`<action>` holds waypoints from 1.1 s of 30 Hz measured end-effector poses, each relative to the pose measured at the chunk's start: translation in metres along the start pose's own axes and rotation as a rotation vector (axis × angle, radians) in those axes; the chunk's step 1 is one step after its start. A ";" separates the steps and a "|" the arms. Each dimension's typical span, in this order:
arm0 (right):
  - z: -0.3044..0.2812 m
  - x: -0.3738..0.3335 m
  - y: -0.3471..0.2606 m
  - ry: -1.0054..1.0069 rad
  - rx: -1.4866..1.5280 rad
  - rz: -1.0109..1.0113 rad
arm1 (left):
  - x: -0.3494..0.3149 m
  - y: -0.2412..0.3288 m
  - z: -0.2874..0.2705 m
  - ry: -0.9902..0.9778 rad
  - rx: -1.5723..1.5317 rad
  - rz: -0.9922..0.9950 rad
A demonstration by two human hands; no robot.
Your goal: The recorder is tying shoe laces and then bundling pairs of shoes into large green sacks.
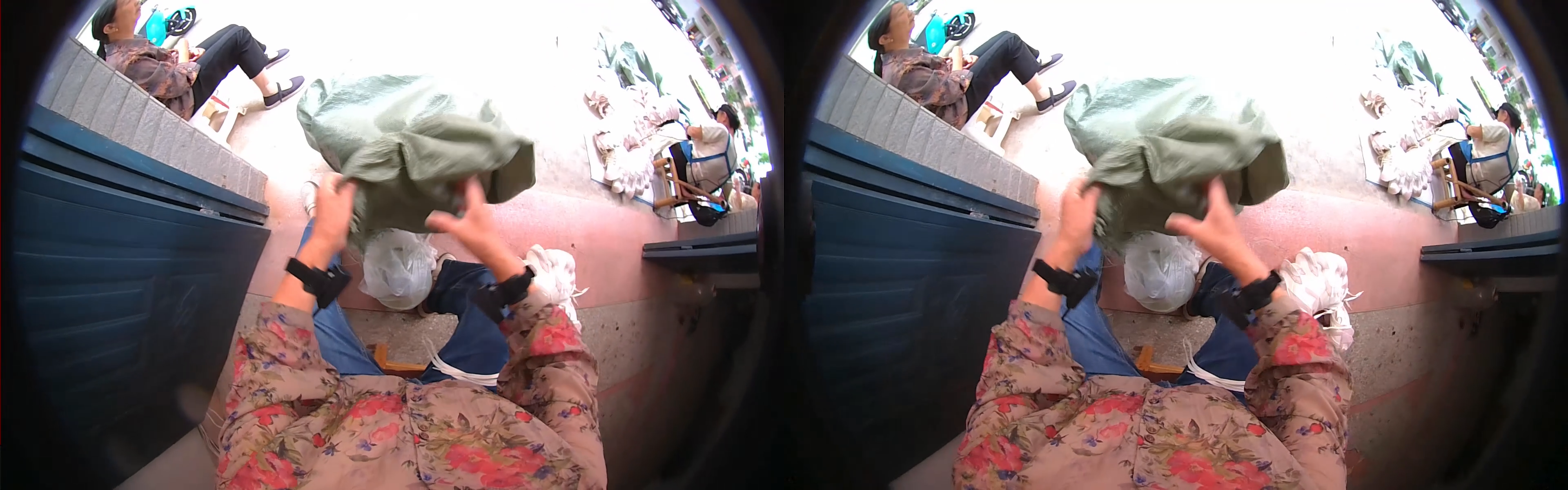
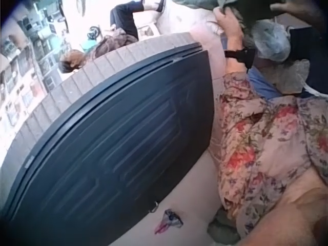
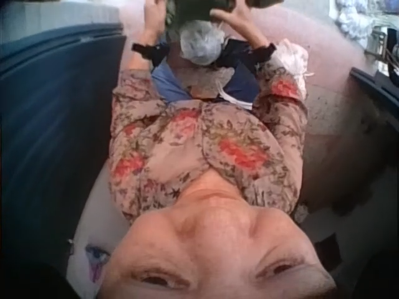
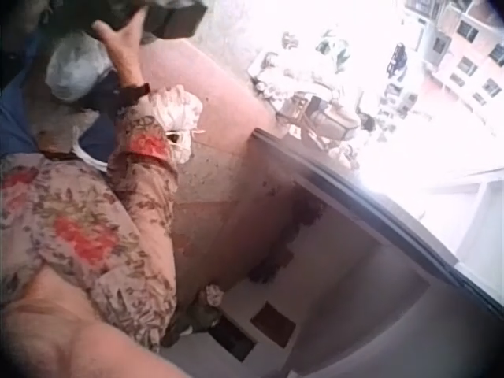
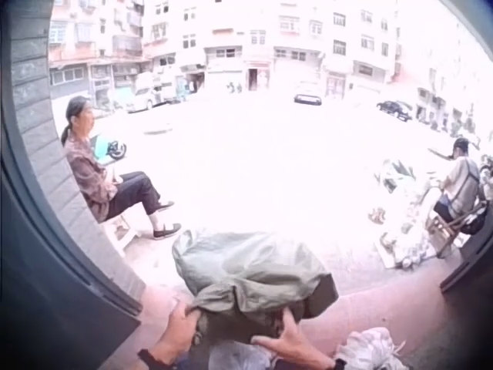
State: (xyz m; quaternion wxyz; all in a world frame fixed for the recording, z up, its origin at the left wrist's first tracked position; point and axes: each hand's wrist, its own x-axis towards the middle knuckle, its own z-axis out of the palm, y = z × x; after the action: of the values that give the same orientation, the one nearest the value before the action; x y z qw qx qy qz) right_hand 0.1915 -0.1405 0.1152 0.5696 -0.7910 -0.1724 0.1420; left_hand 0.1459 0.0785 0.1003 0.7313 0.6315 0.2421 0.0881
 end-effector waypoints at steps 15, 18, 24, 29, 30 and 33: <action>-0.089 -0.083 0.005 0.169 1.334 -0.070 | -0.034 -0.035 -0.017 -0.369 0.866 0.568; -0.099 -0.075 -0.004 0.091 1.411 -0.189 | -0.034 -0.088 -0.016 -0.306 0.956 0.445; -0.058 -0.065 -0.059 -0.080 1.498 -0.124 | 0.008 -0.093 0.002 -0.054 0.896 0.657; -0.099 -0.059 -0.041 0.196 1.282 -0.041 | 0.053 -0.031 -0.044 0.097 0.386 0.150; -0.103 -0.052 -0.044 0.183 1.293 -0.049 | 0.051 -0.008 -0.060 -0.060 -0.187 0.207; -0.131 -0.033 -0.023 0.227 1.069 -0.012 | 0.015 0.096 -0.052 -0.185 -0.155 0.155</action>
State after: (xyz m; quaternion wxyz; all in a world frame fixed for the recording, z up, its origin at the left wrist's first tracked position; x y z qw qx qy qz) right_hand 0.2143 -0.2596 0.1790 0.9082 -0.4004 -0.0182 0.1204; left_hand 0.1513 0.1487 0.1851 0.7882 0.5953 0.1163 0.1042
